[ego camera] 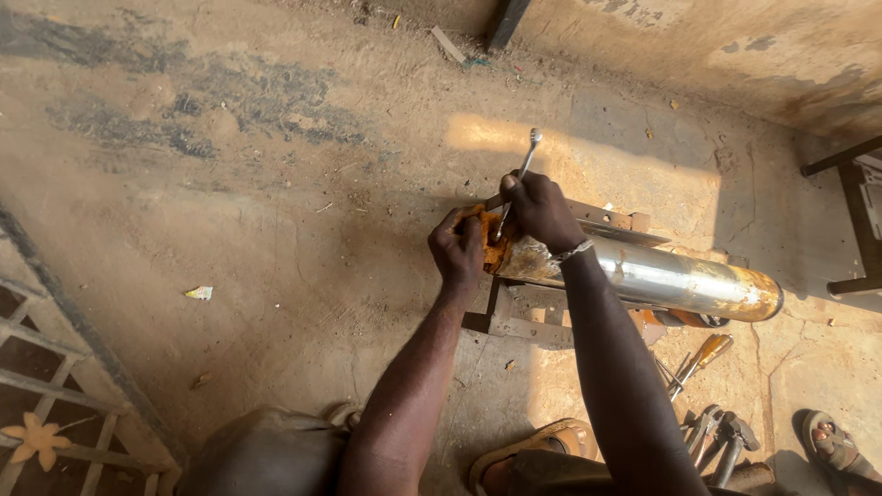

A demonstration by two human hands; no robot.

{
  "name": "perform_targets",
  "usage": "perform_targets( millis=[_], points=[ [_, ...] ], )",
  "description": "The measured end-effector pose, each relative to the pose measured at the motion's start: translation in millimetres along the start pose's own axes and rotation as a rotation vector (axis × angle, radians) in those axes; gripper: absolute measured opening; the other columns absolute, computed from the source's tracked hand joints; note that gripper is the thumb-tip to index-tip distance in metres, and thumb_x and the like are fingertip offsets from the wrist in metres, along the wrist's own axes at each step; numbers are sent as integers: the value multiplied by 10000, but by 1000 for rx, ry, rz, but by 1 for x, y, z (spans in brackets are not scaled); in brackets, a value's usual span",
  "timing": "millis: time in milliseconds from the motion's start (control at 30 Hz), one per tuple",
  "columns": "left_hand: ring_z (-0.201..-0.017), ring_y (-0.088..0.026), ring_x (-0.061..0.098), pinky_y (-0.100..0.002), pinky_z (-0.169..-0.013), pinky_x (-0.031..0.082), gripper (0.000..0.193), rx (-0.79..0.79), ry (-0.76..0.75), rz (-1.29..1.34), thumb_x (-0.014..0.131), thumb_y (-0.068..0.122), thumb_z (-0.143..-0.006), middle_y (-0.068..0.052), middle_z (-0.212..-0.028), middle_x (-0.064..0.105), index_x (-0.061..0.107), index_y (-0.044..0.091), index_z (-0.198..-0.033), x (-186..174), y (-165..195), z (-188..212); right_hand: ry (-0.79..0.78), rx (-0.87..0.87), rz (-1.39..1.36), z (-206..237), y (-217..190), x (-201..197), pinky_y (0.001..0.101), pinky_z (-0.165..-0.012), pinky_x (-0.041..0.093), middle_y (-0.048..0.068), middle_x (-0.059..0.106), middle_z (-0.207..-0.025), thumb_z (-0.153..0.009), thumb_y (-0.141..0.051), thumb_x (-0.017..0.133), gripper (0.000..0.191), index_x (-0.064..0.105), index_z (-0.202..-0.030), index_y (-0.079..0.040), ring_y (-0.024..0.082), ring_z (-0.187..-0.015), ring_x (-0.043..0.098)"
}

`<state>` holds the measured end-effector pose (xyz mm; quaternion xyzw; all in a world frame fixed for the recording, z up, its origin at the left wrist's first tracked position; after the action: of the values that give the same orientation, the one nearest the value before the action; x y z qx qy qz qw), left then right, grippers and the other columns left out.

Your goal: The person uses a wrench to repeatedly tighten a bolt on a rusty metal pipe clamped in a vise. The hands adjust the wrench and apply force to the bolt throughout the clip.

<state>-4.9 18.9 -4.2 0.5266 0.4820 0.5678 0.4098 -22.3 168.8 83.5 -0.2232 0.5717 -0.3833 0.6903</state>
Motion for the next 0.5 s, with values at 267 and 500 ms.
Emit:
perform_targets(
  millis=[267,500],
  points=[
    [-602,-179,610,-348,-568,477,220,49,-21,-134,537,136,-954,-111,-691,665,688,-17,-906,-2,1,-9,471,-383,-146,29,-35,-17,281,-469,560,82,669,-662,-1149,-296,395,370,583,-999,-15,161,-533,691],
    [-621,-235,705,-395,-591,531,218,43,35,-188,542,162,-900,-134,-703,710,689,1,-885,5,7,-13,710,-587,217,105,-25,24,296,-565,578,118,682,-817,-1175,-169,392,270,577,-1032,-33,191,-664,725]
  ],
)
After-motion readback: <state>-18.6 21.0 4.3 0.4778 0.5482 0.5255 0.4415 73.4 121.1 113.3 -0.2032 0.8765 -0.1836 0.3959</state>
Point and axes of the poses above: each hand's wrist, its own z-axis away from the middle knuckle, its own x-axis out of the palm, y = z × x, the point moved 5 cm from there along -z, towards the middle knuckle
